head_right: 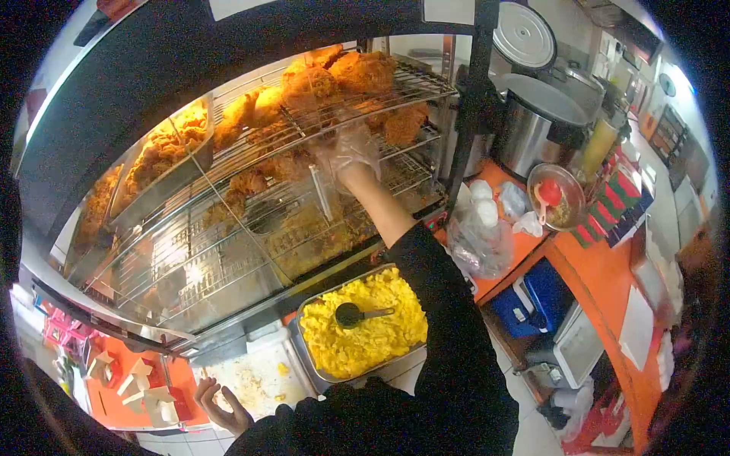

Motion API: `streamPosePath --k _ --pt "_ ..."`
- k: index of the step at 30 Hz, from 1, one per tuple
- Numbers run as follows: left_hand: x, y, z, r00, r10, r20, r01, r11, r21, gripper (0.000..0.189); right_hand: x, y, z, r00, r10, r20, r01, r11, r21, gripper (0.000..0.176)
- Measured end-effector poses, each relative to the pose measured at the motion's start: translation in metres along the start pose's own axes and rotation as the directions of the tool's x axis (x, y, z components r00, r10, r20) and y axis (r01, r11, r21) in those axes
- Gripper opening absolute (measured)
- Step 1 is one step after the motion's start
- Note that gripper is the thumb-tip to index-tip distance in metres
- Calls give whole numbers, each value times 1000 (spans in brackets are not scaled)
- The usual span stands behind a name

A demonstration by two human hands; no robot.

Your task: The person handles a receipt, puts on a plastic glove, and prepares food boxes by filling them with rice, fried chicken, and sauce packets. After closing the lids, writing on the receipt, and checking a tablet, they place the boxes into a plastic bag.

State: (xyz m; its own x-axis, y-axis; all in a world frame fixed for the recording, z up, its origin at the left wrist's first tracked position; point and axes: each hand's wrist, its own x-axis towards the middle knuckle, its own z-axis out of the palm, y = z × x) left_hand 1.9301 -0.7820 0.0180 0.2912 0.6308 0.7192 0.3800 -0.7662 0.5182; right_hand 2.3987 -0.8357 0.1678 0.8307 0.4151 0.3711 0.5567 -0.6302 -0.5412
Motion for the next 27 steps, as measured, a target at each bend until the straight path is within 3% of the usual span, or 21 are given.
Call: streamPosePath --k 2,6,8,11,12,13,14,16,18,19,20,23,26,27 --pt "-2 -3 -3 1000 -6 -13 6 1000 1 14 -2 0 -8 991 30 132 -19 997 -77 89" --pt "-5 -7 -4 999 -14 -36 13 1000 -7 14 -7 23 17 991 -73 -114 75 997 21 75" --pt "-9 -4 -5 999 -19 -25 19 1000 -6 14 -24 13 2 991 -94 -93 91 995 -38 64" --pt "-9 -1 -3 1000 -7 11 7 1000 5 14 -5 54 42 926 -362 -107 347 928 -133 42" --pt "-9 1 -1 1000 -2 21 1 1000 11 14 -17 51 33 869 -450 -205 474 877 84 28" --pt "-8 2 1 1000 5 30 -5 1000 18 15 -8 64 39 920 -369 -133 388 803 453 27" --pt "-8 4 4 999 1 40 -1 1000 8 15 8 82 53 948 -317 -34 233 614 754 27" --pt "-5 8 7 998 -8 57 8 1000 -4 15 8 66 18 980 -193 -39 186 842 507 26" --pt "-4 9 9 997 9 74 -8 1000 -15 15 -2 45 -27 998 -46 -37 53 971 231 33" --pt "-4 10 9 996 14 83 -13 1000 -20 16 -6 39 -40 998 37 -42 -34 995 89 38" --pt "-3 12 9 996 20 89 -20 1000 -8 16 5 39 -45 991 65 117 -64 998 -5 43" --pt "-3 14 9 994 38 98 -39 999 7 16 23 54 -14 987 -129 -91 103 962 -252 58" --pt "-8 10 7 996 36 76 -36 999 -2 14 32 39 -32 993 72 96 -52 979 -197 66" --pt "-9 9 5 997 27 68 -27 1000 6 13 31 32 -36 990 40 133 -12 977 -211 67"
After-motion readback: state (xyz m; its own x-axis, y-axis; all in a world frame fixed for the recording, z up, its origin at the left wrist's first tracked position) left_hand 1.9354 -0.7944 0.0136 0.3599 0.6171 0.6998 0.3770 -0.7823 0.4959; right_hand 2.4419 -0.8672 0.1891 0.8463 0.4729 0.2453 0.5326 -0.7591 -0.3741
